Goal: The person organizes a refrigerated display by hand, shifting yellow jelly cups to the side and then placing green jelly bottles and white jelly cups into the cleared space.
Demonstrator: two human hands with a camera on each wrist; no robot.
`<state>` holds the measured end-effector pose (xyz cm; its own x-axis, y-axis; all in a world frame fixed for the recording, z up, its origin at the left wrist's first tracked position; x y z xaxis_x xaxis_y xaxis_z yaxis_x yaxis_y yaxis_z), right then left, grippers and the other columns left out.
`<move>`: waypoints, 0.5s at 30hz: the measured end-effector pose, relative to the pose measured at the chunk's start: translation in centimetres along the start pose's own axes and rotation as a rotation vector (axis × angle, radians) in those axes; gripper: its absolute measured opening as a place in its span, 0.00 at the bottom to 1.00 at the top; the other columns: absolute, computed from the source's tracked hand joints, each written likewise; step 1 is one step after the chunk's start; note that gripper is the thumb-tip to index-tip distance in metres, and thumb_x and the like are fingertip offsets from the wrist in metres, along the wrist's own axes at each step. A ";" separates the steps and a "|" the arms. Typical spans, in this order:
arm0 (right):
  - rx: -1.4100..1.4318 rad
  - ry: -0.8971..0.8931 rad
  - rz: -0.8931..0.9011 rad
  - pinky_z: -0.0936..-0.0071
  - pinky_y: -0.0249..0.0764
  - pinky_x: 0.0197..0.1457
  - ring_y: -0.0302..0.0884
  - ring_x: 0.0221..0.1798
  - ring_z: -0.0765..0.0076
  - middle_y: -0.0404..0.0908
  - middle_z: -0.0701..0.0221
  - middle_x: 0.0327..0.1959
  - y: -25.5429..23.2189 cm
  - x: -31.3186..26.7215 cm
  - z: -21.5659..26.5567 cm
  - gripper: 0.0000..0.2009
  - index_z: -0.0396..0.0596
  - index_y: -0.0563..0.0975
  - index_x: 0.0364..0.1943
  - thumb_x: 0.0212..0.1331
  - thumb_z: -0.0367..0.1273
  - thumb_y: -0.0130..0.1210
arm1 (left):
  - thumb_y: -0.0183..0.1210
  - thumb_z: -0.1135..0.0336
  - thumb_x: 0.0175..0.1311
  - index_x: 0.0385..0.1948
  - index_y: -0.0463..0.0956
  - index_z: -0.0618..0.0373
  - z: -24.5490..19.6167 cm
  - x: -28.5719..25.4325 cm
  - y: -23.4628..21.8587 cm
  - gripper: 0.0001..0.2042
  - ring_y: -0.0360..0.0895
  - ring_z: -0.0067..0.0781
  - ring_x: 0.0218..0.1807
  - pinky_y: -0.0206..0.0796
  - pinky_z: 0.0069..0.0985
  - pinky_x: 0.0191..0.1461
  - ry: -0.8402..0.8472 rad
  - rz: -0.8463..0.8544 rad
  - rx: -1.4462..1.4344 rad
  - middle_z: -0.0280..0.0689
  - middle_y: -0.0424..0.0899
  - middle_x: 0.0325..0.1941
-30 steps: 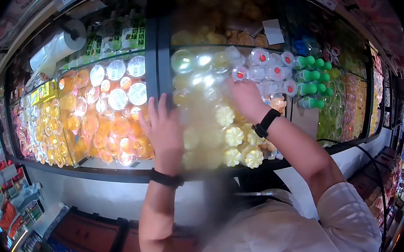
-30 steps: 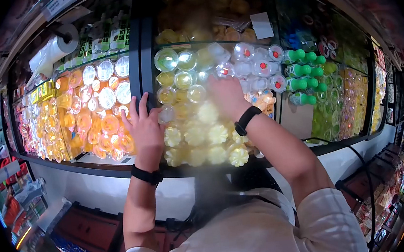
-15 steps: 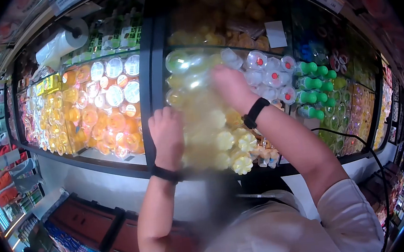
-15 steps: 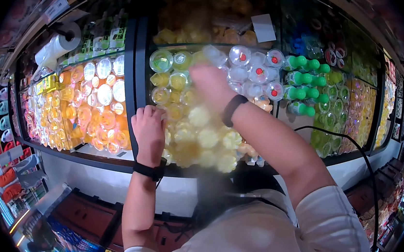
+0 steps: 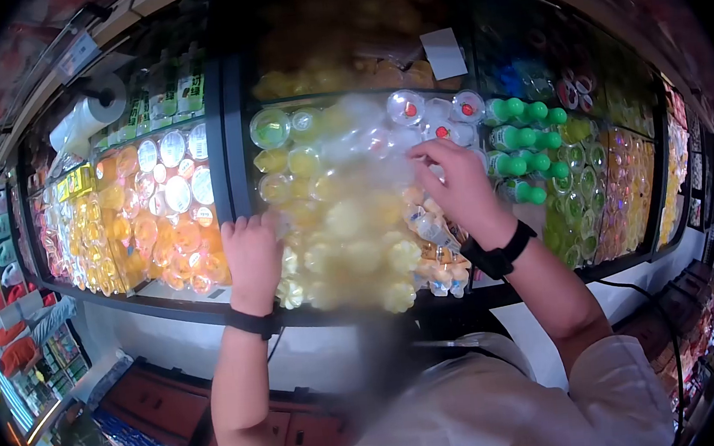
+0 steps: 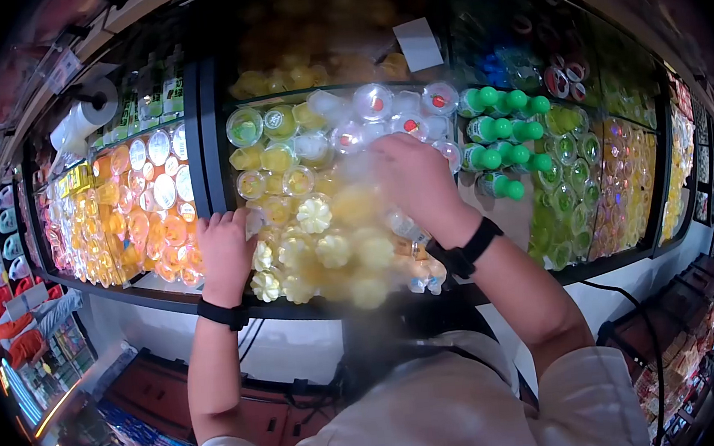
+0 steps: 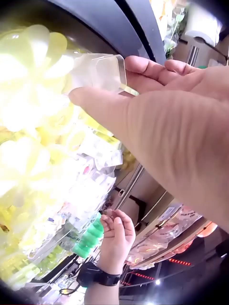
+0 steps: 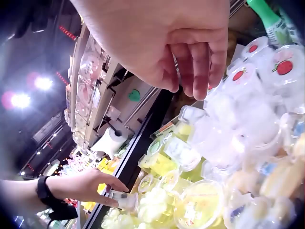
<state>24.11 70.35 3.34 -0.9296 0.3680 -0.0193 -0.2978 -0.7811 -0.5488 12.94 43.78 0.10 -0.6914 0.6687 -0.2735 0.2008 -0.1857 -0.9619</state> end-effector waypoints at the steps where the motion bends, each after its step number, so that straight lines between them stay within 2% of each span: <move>1: 0.015 0.022 -0.002 0.69 0.77 0.46 0.83 0.41 0.60 0.84 0.60 0.41 -0.7 -0.6 -0.4 0.11 0.41 0.81 0.45 0.57 0.22 0.56 | 0.73 0.66 0.44 0.41 0.80 0.50 0.0 0.1 0.5 0.19 0.78 0.36 0.42 0.61 0.34 0.53 -0.001 0.040 0.041 0.34 0.85 0.35; 2: 0.016 0.022 -0.027 0.71 0.77 0.45 0.82 0.40 0.63 0.84 0.61 0.40 -1.6 -1.3 -0.1 0.11 0.41 0.81 0.45 0.58 0.23 0.57 | 0.72 0.64 0.47 0.36 0.80 0.52 -0.3 0.2 -0.6 0.14 0.81 0.40 0.36 0.66 0.36 0.47 0.039 -0.028 0.002 0.36 0.84 0.29; 5: -0.018 0.038 -0.031 0.71 0.77 0.45 0.82 0.40 0.64 0.84 0.62 0.39 -2.1 -2.7 -1.2 0.11 0.41 0.81 0.45 0.58 0.23 0.58 | 0.71 0.63 0.52 0.38 0.79 0.52 -0.4 0.3 -4.5 0.14 0.82 0.44 0.34 0.70 0.38 0.39 -0.181 -0.122 -0.088 0.38 0.84 0.28; 6: 0.026 0.042 -0.033 0.71 0.77 0.45 0.82 0.40 0.64 0.83 0.62 0.39 -1.8 -3.0 -1.6 0.10 0.41 0.80 0.44 0.58 0.23 0.58 | 0.69 0.64 0.55 0.41 0.78 0.53 -2.0 0.8 -6.3 0.14 0.82 0.48 0.33 0.72 0.39 0.34 -0.174 -0.151 -0.129 0.39 0.84 0.30; 8: 0.113 0.046 -0.035 0.71 0.77 0.45 0.82 0.40 0.64 0.83 0.62 0.38 -0.9 -3.4 -2.2 0.09 0.41 0.80 0.43 0.59 0.24 0.58 | 0.69 0.65 0.55 0.43 0.78 0.53 -5.6 2.2 -6.4 0.14 0.82 0.48 0.34 0.73 0.39 0.36 -0.075 -0.175 -0.248 0.40 0.84 0.34; 11: 0.063 -0.018 0.053 0.67 0.77 0.46 0.82 0.41 0.56 0.82 0.62 0.36 1.0 -2.8 -1.5 0.08 0.41 0.80 0.41 0.59 0.25 0.57 | 0.67 0.68 0.56 0.43 0.77 0.56 -10.3 4.8 -4.9 0.14 0.82 0.49 0.37 0.73 0.41 0.39 0.041 -0.194 -0.312 0.43 0.81 0.43; 12: 0.023 -0.014 0.080 0.65 0.76 0.47 0.81 0.42 0.54 0.81 0.61 0.37 1.5 -2.7 -1.6 0.08 0.41 0.79 0.41 0.58 0.25 0.56 | 0.67 0.70 0.55 0.45 0.78 0.58 -11.0 5.6 -3.5 0.15 0.81 0.49 0.41 0.73 0.40 0.43 0.059 -0.132 -0.332 0.43 0.80 0.45; 14: -0.055 -0.011 0.131 0.62 0.76 0.48 0.79 0.44 0.48 0.80 0.59 0.39 2.6 -2.2 -2.0 0.09 0.42 0.79 0.42 0.58 0.26 0.56 | 0.67 0.71 0.54 0.46 0.78 0.58 -11.5 7.1 -1.9 0.17 0.80 0.49 0.43 0.73 0.40 0.45 0.101 -0.170 -0.320 0.43 0.80 0.45; 15: -0.107 -0.048 0.106 0.61 0.76 0.49 0.79 0.45 0.49 0.80 0.60 0.42 2.6 -2.0 -1.7 0.10 0.44 0.79 0.43 0.57 0.26 0.55 | 0.67 0.72 0.54 0.47 0.78 0.58 -11.8 7.5 -1.7 0.17 0.79 0.49 0.44 0.72 0.40 0.47 0.122 -0.183 -0.313 0.43 0.80 0.45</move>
<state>25.59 68.39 0.56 -0.9646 0.2601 -0.0434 -0.1752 -0.7553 -0.6315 15.59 57.63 -0.22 -0.6513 0.7549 -0.0768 0.2970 0.1605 -0.9413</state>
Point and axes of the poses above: each hand's wrist, its own x-axis towards the middle knuckle, its own y-axis out of the palm, z = x × y, the point moved 10 cm from there along x, towards the middle knuckle
